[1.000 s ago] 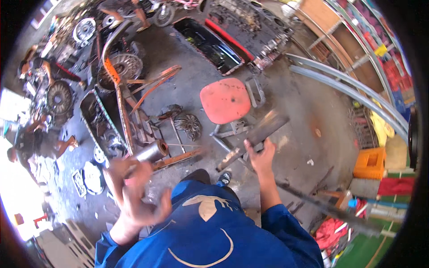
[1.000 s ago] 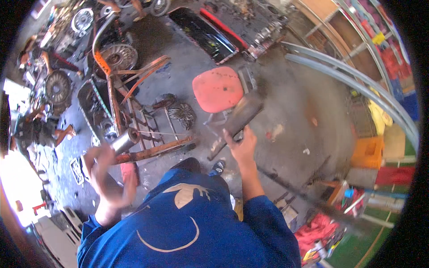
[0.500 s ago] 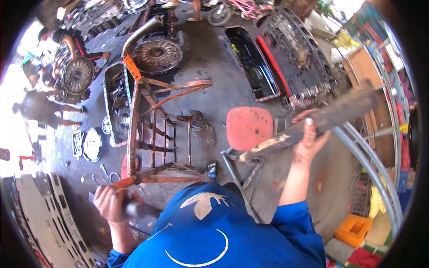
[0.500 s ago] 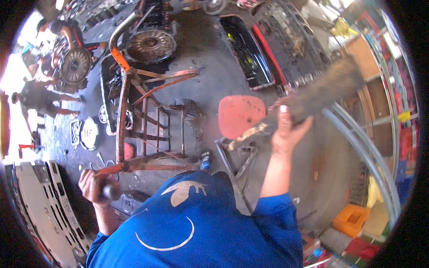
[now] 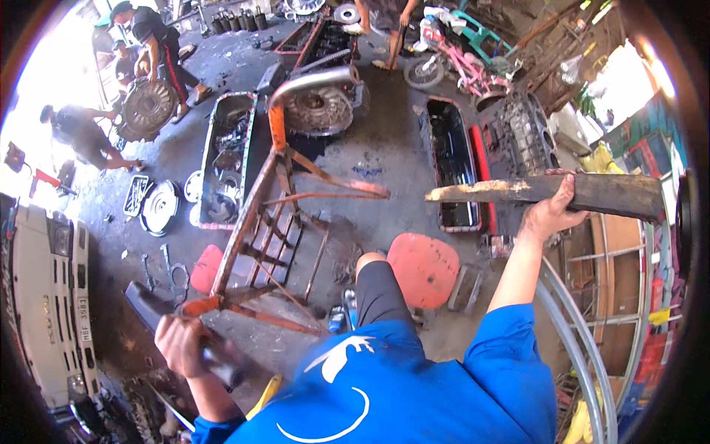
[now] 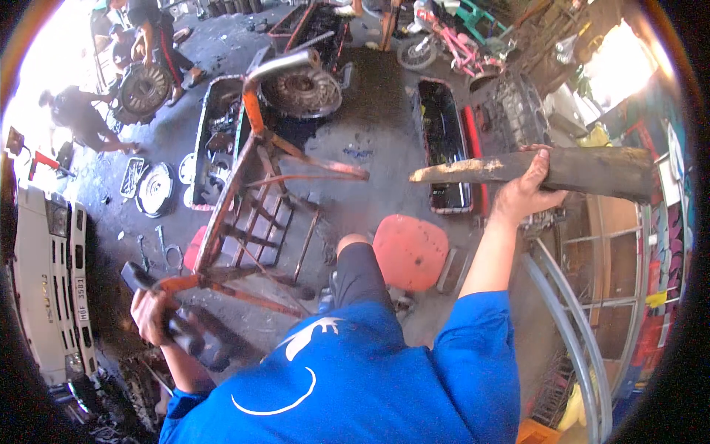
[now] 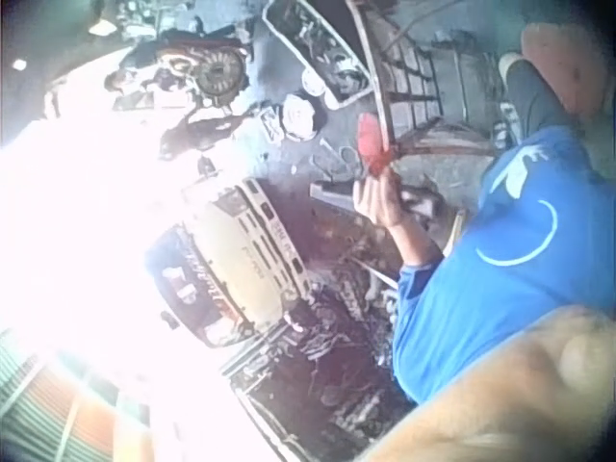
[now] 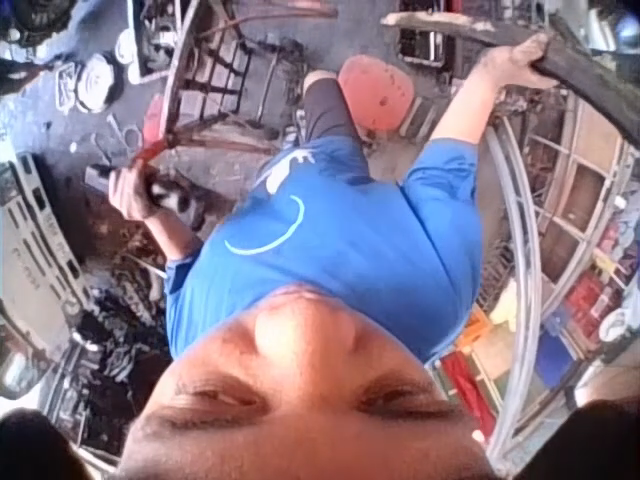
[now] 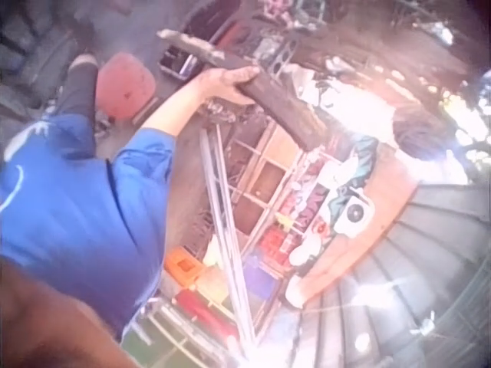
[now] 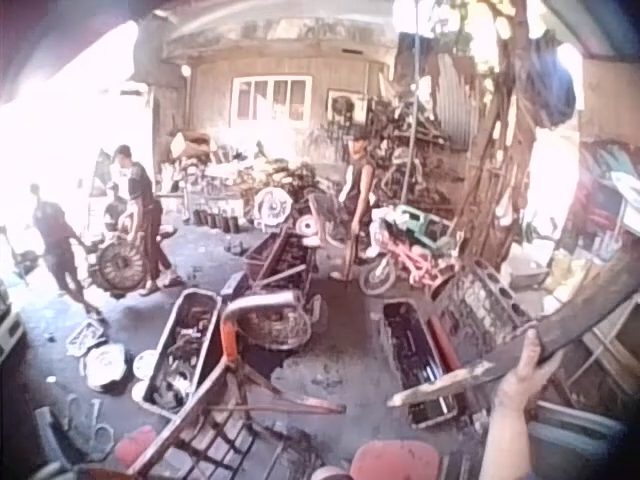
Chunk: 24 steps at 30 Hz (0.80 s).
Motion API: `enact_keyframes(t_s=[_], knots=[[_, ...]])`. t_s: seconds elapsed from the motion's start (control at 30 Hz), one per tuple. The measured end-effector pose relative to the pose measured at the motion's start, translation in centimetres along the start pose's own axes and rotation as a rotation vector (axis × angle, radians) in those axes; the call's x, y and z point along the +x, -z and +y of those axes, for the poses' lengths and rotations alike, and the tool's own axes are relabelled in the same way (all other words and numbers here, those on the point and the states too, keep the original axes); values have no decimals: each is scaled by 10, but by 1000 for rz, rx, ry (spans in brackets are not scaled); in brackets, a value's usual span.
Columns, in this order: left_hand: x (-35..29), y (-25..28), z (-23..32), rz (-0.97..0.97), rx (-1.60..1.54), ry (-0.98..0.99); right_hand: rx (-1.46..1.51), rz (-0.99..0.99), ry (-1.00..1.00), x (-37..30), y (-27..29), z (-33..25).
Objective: Inspecting and manipulating engine block internals using a wooden lever.
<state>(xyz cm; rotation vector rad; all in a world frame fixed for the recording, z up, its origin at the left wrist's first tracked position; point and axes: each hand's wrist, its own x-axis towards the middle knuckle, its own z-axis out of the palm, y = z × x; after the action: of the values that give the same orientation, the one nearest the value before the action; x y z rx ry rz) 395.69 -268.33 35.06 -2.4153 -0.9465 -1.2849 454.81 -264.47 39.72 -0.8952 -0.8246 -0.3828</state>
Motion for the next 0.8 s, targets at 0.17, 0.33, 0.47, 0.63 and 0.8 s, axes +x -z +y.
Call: enact_keyframes(t_s=[0.17,0.33,0.47,0.63,0.8], knots=[[30,-6,33,5,27,44,-26,70,-67,1,-61,38],[-3,1,30,-175,165,201,-58,5,-48,21,-133,117],[-33,-53,79,450,229,359,36,-96,-166,35,-172,212],[-32,-122,149,515,549,624,224,-155,-391,79,-192,372],[-69,-95,184,737,838,1045,425,-256,-515,157,-208,482]])
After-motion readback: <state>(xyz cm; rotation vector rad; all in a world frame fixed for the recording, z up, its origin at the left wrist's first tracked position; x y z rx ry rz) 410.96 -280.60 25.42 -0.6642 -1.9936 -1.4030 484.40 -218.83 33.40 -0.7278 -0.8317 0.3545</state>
